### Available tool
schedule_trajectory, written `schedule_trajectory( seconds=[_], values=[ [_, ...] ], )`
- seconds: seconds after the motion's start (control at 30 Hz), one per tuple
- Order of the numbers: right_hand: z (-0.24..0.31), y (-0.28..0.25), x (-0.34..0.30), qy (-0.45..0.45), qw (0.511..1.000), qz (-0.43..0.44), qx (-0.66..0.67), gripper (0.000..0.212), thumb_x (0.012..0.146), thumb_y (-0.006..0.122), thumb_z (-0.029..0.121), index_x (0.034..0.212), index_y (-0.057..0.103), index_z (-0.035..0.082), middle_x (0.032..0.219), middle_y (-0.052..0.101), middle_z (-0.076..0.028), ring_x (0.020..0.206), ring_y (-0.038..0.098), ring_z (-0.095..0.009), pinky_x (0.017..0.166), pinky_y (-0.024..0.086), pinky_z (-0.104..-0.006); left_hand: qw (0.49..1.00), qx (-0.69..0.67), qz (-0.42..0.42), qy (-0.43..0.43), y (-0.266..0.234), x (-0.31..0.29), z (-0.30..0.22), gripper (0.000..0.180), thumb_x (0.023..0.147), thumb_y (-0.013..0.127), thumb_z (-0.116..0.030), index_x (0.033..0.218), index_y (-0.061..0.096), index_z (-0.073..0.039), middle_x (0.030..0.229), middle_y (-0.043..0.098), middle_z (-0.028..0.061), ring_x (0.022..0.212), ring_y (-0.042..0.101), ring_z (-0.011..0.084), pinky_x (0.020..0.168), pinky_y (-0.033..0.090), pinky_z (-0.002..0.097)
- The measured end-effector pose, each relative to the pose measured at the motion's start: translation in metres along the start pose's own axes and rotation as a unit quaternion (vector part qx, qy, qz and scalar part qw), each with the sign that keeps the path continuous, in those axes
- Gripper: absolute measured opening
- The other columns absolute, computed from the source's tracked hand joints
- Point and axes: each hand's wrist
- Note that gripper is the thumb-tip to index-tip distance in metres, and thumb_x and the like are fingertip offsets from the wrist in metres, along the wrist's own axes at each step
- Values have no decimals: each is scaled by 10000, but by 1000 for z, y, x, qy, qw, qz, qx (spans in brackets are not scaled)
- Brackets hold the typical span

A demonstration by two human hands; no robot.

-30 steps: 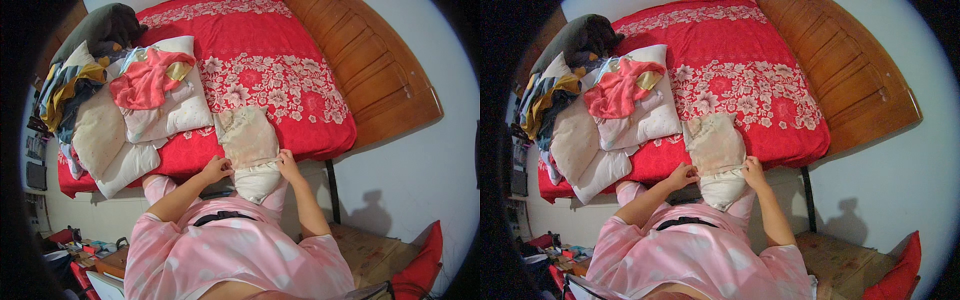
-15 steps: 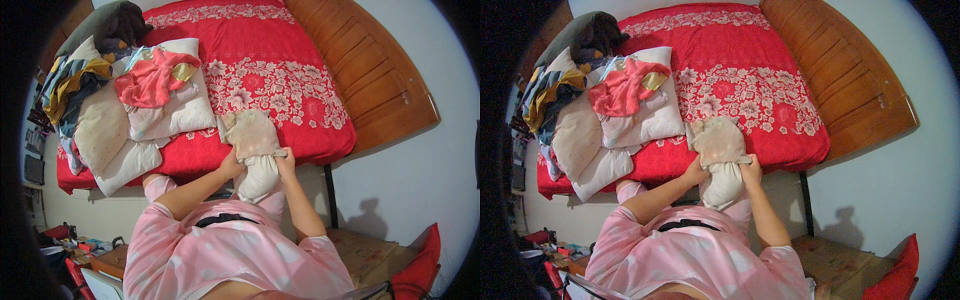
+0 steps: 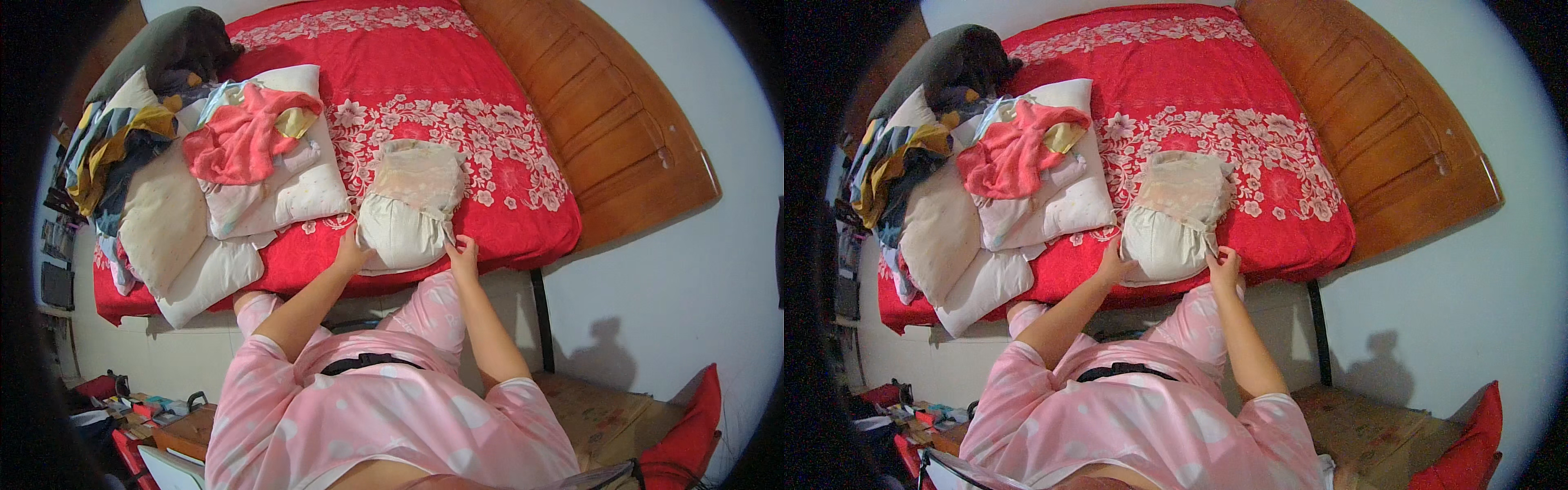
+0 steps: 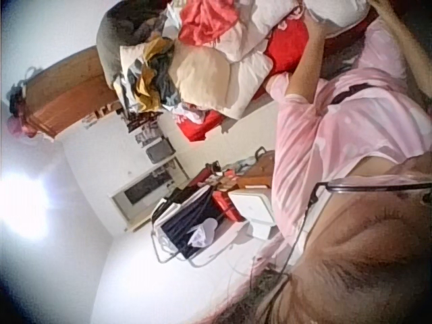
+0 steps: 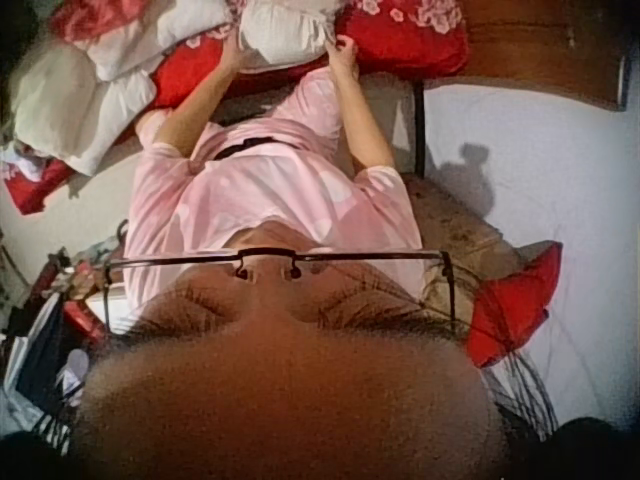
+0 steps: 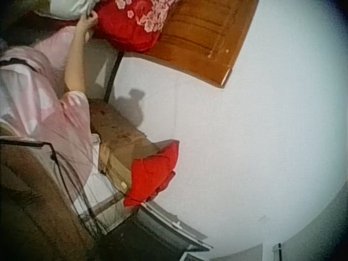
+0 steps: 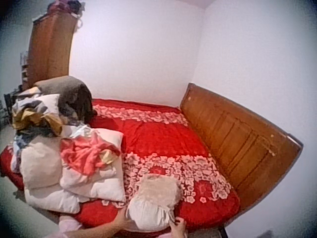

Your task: The person folds a light-colored patterned garment and then folds a pink shirt on a bed.

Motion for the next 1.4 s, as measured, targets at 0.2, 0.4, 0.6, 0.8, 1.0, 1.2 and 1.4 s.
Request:
schedule_trajectory(
  seconds=[0.2,0.4,0.6,0.8,1.0,1.2,1.4],
  values=[
    [-16,15,13,12,999,31,23,542,705,726,280,1093,490,-17,1002,575,-170,956,533,-270,839,428,-366,982,-136,61,-112,-6,-27,-3,811,684,742,-157,1328,270,-16,1230,466,247,1130,477,330,949,384,380],
    [-31,25,13,146,984,74,72,508,694,734,274,1016,502,-43,881,597,-151,747,597,-252,577,512,-349,979,-52,90,-173,-14,-32,-25,614,751,696,-213,1224,391,32,1097,567,222,1014,563,301,863,439,361],
    [-21,23,-40,324,834,66,442,208,767,659,146,857,523,17,690,558,-79,474,513,-182,421,448,-314,978,-83,58,-184,-12,-33,-12,521,754,692,-213,1140,453,44,1029,589,188,955,577,252,805,459,344],
    [18,4,-59,-49,993,19,108,225,793,637,129,891,481,-2,760,521,-51,741,500,-143,675,405,-264,962,-156,28,-222,-26,-35,-25,495,756,692,-198,1131,460,26,1004,589,149,903,568,207,768,466,344],
    [29,9,-46,-73,981,51,170,304,788,622,151,1005,491,-16,998,526,-182,917,526,-309,860,399,-364,996,-43,8,-72,-21,-38,-62,516,760,682,-184,1153,439,46,982,583,180,878,577,262,784,458,343],
    [70,5,-36,-111,960,211,-148,571,789,604,473,1071,516,-16,1030,493,-284,967,498,-398,883,392,-405,985,-16,47,163,-9,-55,-110,614,744,658,-70,1268,354,29,1178,449,230,1100,462,351,933,387,357],
    [91,6,-10,15,950,252,-183,826,676,642,612,1059,465,-98,1133,464,-341,1084,456,-432,916,370,-443,961,1,100,259,7,-68,-134,701,707,651,-49,1309,297,20,1234,417,229,1155,398,389,983,337,415]
  ],
)
Point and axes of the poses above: each hand's wrist, its own x-axis towards the middle knuckle, its own y-axis out of the palm, z = x × y
